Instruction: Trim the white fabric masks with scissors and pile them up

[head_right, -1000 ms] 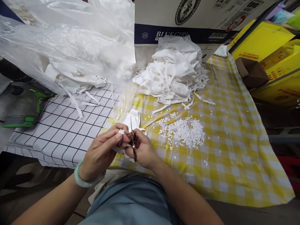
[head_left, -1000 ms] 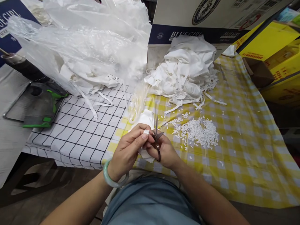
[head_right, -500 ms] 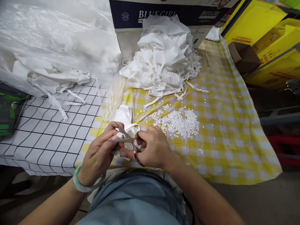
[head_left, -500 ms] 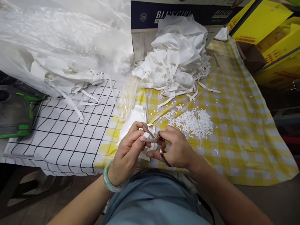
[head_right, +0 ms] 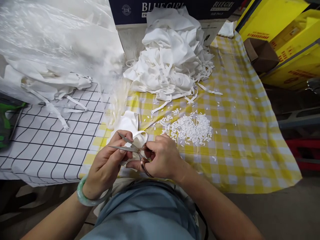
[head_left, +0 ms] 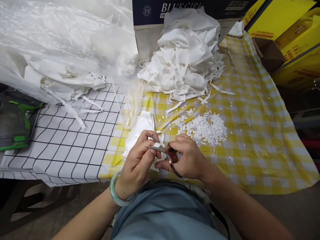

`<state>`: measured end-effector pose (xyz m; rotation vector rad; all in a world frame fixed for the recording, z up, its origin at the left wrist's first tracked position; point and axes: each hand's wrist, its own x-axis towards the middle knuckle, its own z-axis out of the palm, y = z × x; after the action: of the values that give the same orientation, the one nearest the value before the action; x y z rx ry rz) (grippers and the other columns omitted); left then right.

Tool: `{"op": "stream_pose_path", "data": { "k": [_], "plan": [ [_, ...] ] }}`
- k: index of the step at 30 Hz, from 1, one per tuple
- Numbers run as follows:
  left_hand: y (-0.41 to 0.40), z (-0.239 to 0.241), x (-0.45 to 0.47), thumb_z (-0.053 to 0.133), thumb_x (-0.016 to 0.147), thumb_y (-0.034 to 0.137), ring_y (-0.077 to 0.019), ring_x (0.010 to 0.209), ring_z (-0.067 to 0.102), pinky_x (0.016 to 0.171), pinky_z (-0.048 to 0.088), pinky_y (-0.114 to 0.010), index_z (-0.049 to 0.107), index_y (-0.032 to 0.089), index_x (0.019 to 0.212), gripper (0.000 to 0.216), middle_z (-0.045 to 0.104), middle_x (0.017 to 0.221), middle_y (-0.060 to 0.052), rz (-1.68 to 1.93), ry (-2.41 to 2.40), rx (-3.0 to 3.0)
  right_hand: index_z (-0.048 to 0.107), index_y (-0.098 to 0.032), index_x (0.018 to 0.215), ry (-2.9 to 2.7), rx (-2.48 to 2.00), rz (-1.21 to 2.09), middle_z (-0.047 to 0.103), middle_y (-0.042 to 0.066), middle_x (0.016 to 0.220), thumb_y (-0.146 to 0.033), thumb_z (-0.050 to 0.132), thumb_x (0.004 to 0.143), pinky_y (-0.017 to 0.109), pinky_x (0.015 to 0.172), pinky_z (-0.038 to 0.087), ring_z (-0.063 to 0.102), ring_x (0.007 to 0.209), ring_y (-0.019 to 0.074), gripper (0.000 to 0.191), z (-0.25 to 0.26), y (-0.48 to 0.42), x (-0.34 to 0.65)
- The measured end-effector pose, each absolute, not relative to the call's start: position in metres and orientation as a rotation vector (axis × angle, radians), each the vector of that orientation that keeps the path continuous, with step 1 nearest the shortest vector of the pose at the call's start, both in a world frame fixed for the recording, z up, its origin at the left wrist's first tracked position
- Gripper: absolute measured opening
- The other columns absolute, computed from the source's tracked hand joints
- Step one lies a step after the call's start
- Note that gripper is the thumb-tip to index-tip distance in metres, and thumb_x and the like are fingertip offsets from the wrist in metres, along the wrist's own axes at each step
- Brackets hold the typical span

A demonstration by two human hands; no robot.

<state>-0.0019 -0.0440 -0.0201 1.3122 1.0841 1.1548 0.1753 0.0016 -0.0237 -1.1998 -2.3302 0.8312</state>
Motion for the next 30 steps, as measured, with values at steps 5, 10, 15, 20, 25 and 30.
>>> {"op": "stream_pose_path", "data": {
  "k": [5,10,15,20,25,30],
  "plan": [
    [-0.041,-0.022,0.000,0.040,0.100,0.023,-0.0200,0.101,0.046,0.089,0.041,-0.031,0.058,0.019,0.076,0.030,0.048,0.100,-0.007,1.139,1.090,1.344,0.046,-0.021,0.049,-2.296,-1.190,0.862,0.048,-0.003,0.048,-0.062,0.072,0.072,0.029,0.063,0.031,0.042,0.053,0.0119,0.054,-0.026,0.002,0.179],
    [-0.033,-0.022,0.009,0.040,0.100,0.022,-0.0194,0.100,0.047,0.088,0.041,-0.030,0.058,0.019,0.076,0.030,0.048,0.100,-0.007,1.092,1.050,1.421,0.046,-0.020,0.049,-2.273,-1.304,0.847,0.046,-0.003,0.047,-0.061,0.070,0.074,0.028,0.062,0.031,0.041,0.051,0.0110,0.054,-0.031,-0.002,0.196],
    [-0.014,-0.030,0.032,0.039,0.099,0.023,-0.0196,0.098,0.049,0.084,0.043,-0.029,0.057,0.018,0.074,0.032,0.050,0.097,-0.007,0.977,0.998,1.470,0.042,-0.019,0.048,-2.207,-1.509,0.783,0.045,-0.003,0.048,-0.056,0.070,0.076,0.028,0.062,0.031,0.039,0.051,0.0103,0.054,-0.045,-0.011,0.219],
    [-0.004,-0.038,0.047,0.039,0.098,0.025,-0.0190,0.091,0.053,0.084,0.043,-0.030,0.055,0.017,0.069,0.034,0.053,0.090,-0.007,0.846,0.991,1.577,0.041,-0.020,0.051,-1.957,-1.755,0.910,0.040,-0.004,0.048,-0.061,0.066,0.077,0.025,0.050,0.027,0.036,0.049,0.0102,0.055,-0.052,-0.010,0.244],
    [-0.025,-0.002,-0.018,0.044,0.097,0.026,-0.0178,0.080,0.057,0.072,0.046,-0.028,0.053,0.019,0.068,0.031,0.057,0.085,-0.006,0.678,1.041,1.695,0.054,-0.021,0.092,-1.945,-1.772,0.581,0.061,0.006,0.086,-0.060,0.072,0.072,0.035,0.072,0.046,0.058,0.081,0.0239,0.047,-0.041,0.003,0.263],
    [-0.057,-0.002,-0.096,0.070,0.080,0.043,-0.0278,0.100,0.057,0.086,0.049,-0.037,0.053,0.021,0.075,0.028,0.058,0.107,-0.009,0.835,1.788,1.903,0.048,-0.021,0.117,-2.229,-1.263,0.665,0.057,0.015,0.121,-0.038,0.077,0.073,0.049,0.096,0.043,0.052,0.113,0.0327,0.055,-0.043,0.020,0.208]
  ]
}}
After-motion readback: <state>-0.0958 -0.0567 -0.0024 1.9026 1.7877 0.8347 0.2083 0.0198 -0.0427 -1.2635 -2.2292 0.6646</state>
